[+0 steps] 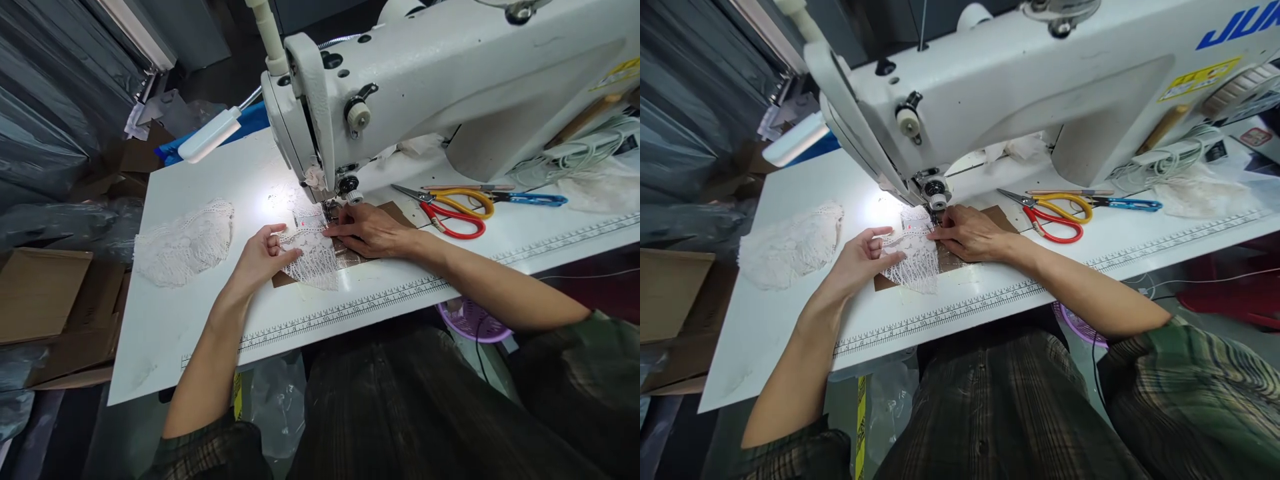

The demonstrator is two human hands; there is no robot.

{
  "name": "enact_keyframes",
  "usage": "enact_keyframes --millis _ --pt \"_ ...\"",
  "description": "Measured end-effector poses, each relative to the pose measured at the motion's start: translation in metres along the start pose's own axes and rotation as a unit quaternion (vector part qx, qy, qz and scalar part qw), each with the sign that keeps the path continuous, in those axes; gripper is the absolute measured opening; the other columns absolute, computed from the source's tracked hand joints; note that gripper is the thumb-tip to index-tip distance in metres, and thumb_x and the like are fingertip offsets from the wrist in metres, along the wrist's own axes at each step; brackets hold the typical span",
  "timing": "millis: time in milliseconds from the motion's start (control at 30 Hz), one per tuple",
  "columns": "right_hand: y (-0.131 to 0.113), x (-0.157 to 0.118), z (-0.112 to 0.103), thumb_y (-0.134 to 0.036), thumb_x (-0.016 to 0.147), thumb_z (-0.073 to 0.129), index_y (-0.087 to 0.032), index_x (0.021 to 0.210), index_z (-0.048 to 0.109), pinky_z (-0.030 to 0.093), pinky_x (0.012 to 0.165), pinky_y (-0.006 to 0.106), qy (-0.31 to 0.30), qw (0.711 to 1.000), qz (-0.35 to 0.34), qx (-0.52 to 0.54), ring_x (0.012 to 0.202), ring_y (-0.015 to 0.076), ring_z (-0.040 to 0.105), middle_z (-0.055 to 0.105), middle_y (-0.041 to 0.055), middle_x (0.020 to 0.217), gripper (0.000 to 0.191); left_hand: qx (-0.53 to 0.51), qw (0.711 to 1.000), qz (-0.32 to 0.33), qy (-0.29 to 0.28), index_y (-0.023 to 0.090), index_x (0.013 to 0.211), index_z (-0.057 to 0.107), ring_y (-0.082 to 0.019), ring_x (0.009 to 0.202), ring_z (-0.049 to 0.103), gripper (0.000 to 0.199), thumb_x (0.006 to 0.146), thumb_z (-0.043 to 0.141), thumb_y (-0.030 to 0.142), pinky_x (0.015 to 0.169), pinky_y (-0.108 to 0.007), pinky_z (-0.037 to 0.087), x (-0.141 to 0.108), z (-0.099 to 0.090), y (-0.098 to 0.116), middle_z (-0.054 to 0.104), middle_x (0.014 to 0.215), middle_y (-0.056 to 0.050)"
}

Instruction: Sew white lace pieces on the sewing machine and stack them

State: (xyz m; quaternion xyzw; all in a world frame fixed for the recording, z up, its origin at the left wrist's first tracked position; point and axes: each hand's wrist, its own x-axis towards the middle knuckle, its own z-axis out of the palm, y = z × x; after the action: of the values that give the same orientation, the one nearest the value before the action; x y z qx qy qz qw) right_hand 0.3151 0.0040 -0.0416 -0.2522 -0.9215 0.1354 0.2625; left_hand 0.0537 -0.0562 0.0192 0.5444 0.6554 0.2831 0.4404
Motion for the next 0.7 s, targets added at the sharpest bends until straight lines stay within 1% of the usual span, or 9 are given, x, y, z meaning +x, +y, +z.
enact_keyframes --millis 100,233,333,400,467,533,633,700 --pt "-0.005 0.000 0.000 -0.032 0.102 0.043 -0.026 0.124 0.071 0.044 0.083 0.040 -0.012 1.000 0.016 -0.020 0.097 0.0244 0.051 0.059 0.0119 0.109 0.036 0.020 1.000 0.006 0.001 0.015 0.131 0.057 -0.007 0.056 0.036 0.072 0.068 0.085 0.036 0.051 -0.021 0.033 -0.003 0.001 0.001 0.031 0.067 0.010" --pt "-0.010 -0.001 -0.001 -0.031 0.102 0.043 -0.026 0.125 0.069 0.043 0.083 0.041 -0.016 0.999 0.032 -0.028 0.097 0.0245 0.051 0.058 0.0122 0.111 0.035 0.029 1.000 0.009 -0.001 0.015 0.134 0.055 -0.009 0.059 0.042 0.072 0.072 0.083 0.036 0.053 -0.023 0.036 -0.005 0.002 0.002 0.038 0.068 0.008" --pt "-0.006 -0.002 -0.005 -0.032 0.102 0.045 -0.025 0.130 0.068 0.044 0.084 0.039 -0.011 1.000 0.015 0.009 0.096 0.0226 0.052 0.058 0.0114 0.110 0.036 0.021 1.000 0.010 -0.009 0.016 0.134 0.055 -0.010 0.062 0.047 0.068 0.074 0.081 0.035 0.056 -0.024 0.039 -0.005 0.002 0.001 0.044 0.070 0.006" --pt "-0.002 -0.002 -0.009 -0.030 0.103 0.044 -0.025 0.133 0.066 0.045 0.085 0.037 -0.014 0.999 -0.006 0.044 0.092 0.0200 0.052 0.059 0.0098 0.107 0.037 0.018 1.000 0.014 -0.012 0.016 0.131 0.056 -0.011 0.063 0.047 0.064 0.074 0.079 0.034 0.057 -0.024 0.039 -0.004 0.001 0.000 0.045 0.071 0.006" --pt "0.000 -0.003 -0.012 -0.029 0.103 0.044 -0.025 0.132 0.066 0.046 0.083 0.035 -0.017 0.998 -0.021 0.064 0.090 0.0182 0.052 0.058 0.0086 0.105 0.037 0.025 0.999 0.019 -0.012 0.016 0.129 0.058 -0.010 0.063 0.046 0.061 0.074 0.079 0.033 0.057 -0.024 0.038 -0.003 0.000 -0.001 0.043 0.071 0.006" --pt "0.001 -0.003 -0.012 -0.029 0.103 0.045 -0.025 0.129 0.068 0.046 0.082 0.035 -0.015 0.997 -0.027 0.065 0.090 0.0182 0.051 0.058 0.0086 0.104 0.036 0.034 0.999 0.023 -0.012 0.017 0.128 0.059 -0.010 0.061 0.043 0.060 0.074 0.079 0.034 0.056 -0.025 0.037 -0.002 0.000 -0.002 0.039 0.071 0.006" --pt "0.000 -0.004 -0.010 -0.030 0.102 0.046 -0.025 0.125 0.070 0.047 0.081 0.038 -0.012 0.998 -0.026 0.048 0.093 0.0203 0.051 0.058 0.0096 0.106 0.034 0.045 0.999 0.027 -0.007 0.018 0.127 0.060 -0.010 0.060 0.038 0.059 0.075 0.080 0.034 0.055 -0.025 0.034 -0.001 -0.001 -0.004 0.032 0.070 0.007" --pt "-0.001 -0.004 -0.008 -0.030 0.102 0.045 -0.027 0.127 0.069 0.047 0.081 0.040 -0.012 0.999 -0.025 0.037 0.094 0.0223 0.052 0.058 0.0102 0.107 0.035 0.052 0.998 0.029 -0.004 0.018 0.127 0.060 -0.010 0.060 0.037 0.058 0.075 0.080 0.035 0.055 -0.025 0.033 -0.002 -0.001 -0.004 0.030 0.070 0.007"
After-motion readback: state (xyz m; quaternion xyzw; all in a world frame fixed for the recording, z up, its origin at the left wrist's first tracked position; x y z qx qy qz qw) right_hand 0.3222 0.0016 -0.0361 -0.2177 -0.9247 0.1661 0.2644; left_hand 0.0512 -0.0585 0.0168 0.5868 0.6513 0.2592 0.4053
